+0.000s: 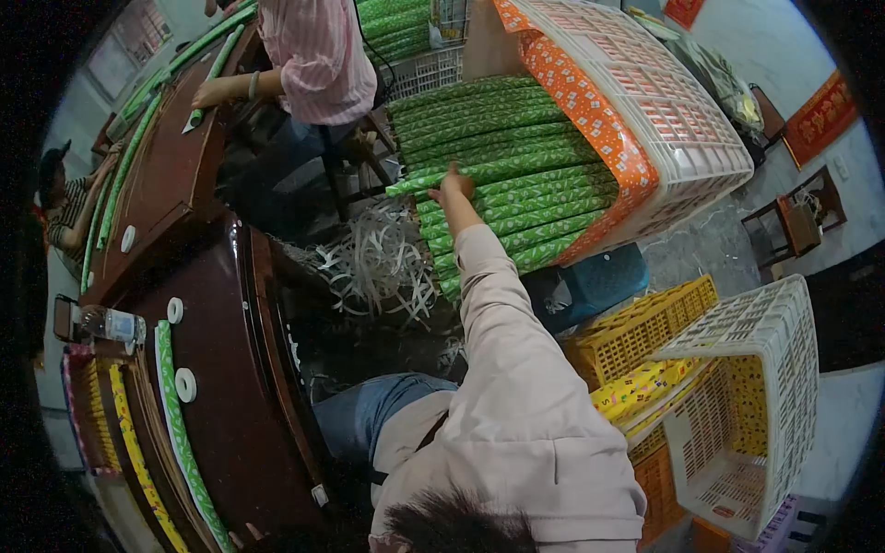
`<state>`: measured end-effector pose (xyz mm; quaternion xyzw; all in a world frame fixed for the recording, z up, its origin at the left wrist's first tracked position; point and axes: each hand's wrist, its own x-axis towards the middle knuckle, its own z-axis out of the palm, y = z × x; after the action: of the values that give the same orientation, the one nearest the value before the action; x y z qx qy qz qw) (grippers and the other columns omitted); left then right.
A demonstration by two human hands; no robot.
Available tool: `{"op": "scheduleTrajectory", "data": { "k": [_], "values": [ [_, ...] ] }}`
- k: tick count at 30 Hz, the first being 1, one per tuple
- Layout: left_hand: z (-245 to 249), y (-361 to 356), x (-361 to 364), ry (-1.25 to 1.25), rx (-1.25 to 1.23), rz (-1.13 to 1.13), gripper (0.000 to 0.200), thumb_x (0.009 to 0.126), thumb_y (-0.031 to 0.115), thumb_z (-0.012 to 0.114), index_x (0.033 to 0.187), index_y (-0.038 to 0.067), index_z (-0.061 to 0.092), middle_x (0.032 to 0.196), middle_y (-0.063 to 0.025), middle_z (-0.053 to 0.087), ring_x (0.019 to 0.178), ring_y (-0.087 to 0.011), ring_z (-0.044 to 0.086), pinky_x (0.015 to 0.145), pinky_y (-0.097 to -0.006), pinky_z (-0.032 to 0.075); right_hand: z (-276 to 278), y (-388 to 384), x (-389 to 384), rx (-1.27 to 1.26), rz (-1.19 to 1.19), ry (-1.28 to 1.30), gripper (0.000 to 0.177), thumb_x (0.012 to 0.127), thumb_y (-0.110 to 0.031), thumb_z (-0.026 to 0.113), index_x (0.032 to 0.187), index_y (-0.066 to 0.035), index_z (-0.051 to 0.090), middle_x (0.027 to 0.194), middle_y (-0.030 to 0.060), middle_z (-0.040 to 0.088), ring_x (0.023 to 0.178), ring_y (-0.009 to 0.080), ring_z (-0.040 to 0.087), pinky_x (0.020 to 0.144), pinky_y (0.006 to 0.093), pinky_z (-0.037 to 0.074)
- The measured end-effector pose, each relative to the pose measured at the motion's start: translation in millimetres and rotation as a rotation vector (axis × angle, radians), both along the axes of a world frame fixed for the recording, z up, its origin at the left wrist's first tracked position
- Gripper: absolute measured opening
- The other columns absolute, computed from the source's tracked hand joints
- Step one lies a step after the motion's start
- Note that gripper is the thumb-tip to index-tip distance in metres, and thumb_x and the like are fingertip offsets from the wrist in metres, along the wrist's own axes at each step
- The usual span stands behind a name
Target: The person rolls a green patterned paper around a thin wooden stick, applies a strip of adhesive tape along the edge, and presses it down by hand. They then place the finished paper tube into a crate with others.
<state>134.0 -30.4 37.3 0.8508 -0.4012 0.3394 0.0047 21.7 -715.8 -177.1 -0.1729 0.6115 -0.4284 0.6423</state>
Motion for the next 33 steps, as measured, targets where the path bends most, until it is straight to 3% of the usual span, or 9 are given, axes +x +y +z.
{"op": "scheduleTrajectory", "data": {
  "k": [5, 9, 12, 14, 16, 20, 24, 29, 33],
  "values": [
    [0, -6, 8, 0.047, 0.045, -0.046, 0.037, 0.103, 0.014, 0.041, 0.134, -0.003, 0.053, 0.148, -0.0228, 0.037, 0.137, -0.0395, 0.035, 0.109, -0.0529, 0.035, -17, -17, -3, 0.055, 0.054, -0.047, 0.069, 0.094, -0.049, 0.056, 0.138, -0.001, 0.033, 0.1, 0.0268, 0.064, 0.072, 0.0429, 0.069, 0.055, 0.0484, 0.06],
    [4, -3, 15, 0.071, 0.075, -0.078, 0.036, 0.103, 0.014, 0.041, 0.133, -0.003, 0.053, 0.148, -0.0228, 0.037, 0.137, -0.0395, 0.035, 0.109, -0.0529, 0.035, -19, -24, -34, 0.067, 0.35, -0.109, 0.07, 0.093, -0.053, 0.055, 0.141, -0.007, 0.03, 0.088, 0.0197, 0.067, 0.053, 0.0262, 0.063, 0.047, 0.0371, 0.054],
    [4, -1, 18, 0.088, 0.086, -0.094, 0.036, 0.103, 0.013, 0.041, 0.133, -0.003, 0.053, 0.147, -0.0228, 0.037, 0.137, -0.0395, 0.035, 0.109, -0.0528, 0.035, -25, -44, -54, 0.103, 0.574, 0.313, 0.046, 0.092, -0.048, 0.057, 0.114, -0.007, 0.062, 0.085, 0.0131, 0.067, 0.054, 0.0178, 0.059, 0.048, 0.0329, 0.052],
    [5, 2, 19, 0.097, 0.093, -0.101, 0.036, 0.103, 0.013, 0.041, 0.133, -0.003, 0.053, 0.147, -0.0228, 0.037, 0.137, -0.0395, 0.035, 0.109, -0.0528, 0.035, -16, -44, -55, 0.126, 0.595, 0.417, 0.036, 0.09, -0.043, 0.06, 0.091, -0.008, 0.069, 0.087, 0.0116, 0.068, 0.066, 0.0199, 0.064, 0.054, 0.0375, 0.054],
    [5, 3, 20, 0.104, 0.096, -0.104, 0.036, 0.103, 0.013, 0.041, 0.133, -0.003, 0.054, 0.147, -0.0228, 0.038, 0.137, -0.0395, 0.035, 0.109, -0.0528, 0.035, 37, -15, -54, -0.174, 0.722, 1.366, 0.034, 0.087, -0.039, 0.065, 0.086, -0.005, 0.068, 0.085, 0.0101, 0.068, 0.074, 0.027, 0.067, 0.063, 0.043, 0.056],
    [4, 1, 21, 0.128, 0.106, -0.129, 0.036, 0.103, 0.013, 0.042, 0.133, -0.003, 0.054, 0.147, -0.0228, 0.038, 0.137, -0.0395, 0.036, 0.109, -0.0527, 0.035, 63, 21, -13, -0.803, 0.847, 1.563, 0.047, 0.082, -0.036, 0.07, 0.118, -0.008, 0.063, 0.118, 0.0127, 0.066, 0.109, 0.0312, 0.062, 0.084, 0.0418, 0.054],
    [8, 2, 15, 0.142, 0.102, -0.125, 0.036, 0.103, 0.013, 0.042, 0.132, -0.002, 0.054, 0.147, -0.0228, 0.038, 0.137, -0.0395, 0.036, 0.109, -0.0526, 0.035, 11, 53, 23, -1.352, 1.273, 1.517, 0.042, 0.084, -0.028, 0.068, 0.123, -0.015, 0.059, 0.129, 0.0088, 0.057, 0.115, 0.0305, 0.058, 0.092, 0.0517, 0.045],
    [22, 47, -62, 0.211, 0.026, 0.211, 0.032, 0.1, 0.009, 0.044, 0.128, -0.002, 0.058, 0.143, -0.0235, 0.043, 0.134, -0.0401, 0.039, 0.107, -0.0517, 0.037, 5, 45, 33, -1.126, 1.301, 1.726, 0.029, 0.079, -0.033, 0.064, 0.099, -0.013, 0.068, 0.099, 0.0114, 0.069, 0.089, 0.0296, 0.068, 0.072, 0.0467, 0.053],
    [36, 37, -69, 0.269, -0.087, 0.317, 0.031, 0.09, 0.0, 0.056, 0.12, 0.001, 0.064, 0.136, -0.0218, 0.05, 0.128, -0.0394, 0.046, 0.103, -0.0485, 0.04, 0, 28, 10, -1.131, 1.221, 1.685, 0.037, 0.084, -0.035, 0.061, 0.11, -0.01, 0.069, 0.113, 0.014, 0.064, 0.107, 0.0344, 0.06, 0.089, 0.0503, 0.048]
  ]
}}
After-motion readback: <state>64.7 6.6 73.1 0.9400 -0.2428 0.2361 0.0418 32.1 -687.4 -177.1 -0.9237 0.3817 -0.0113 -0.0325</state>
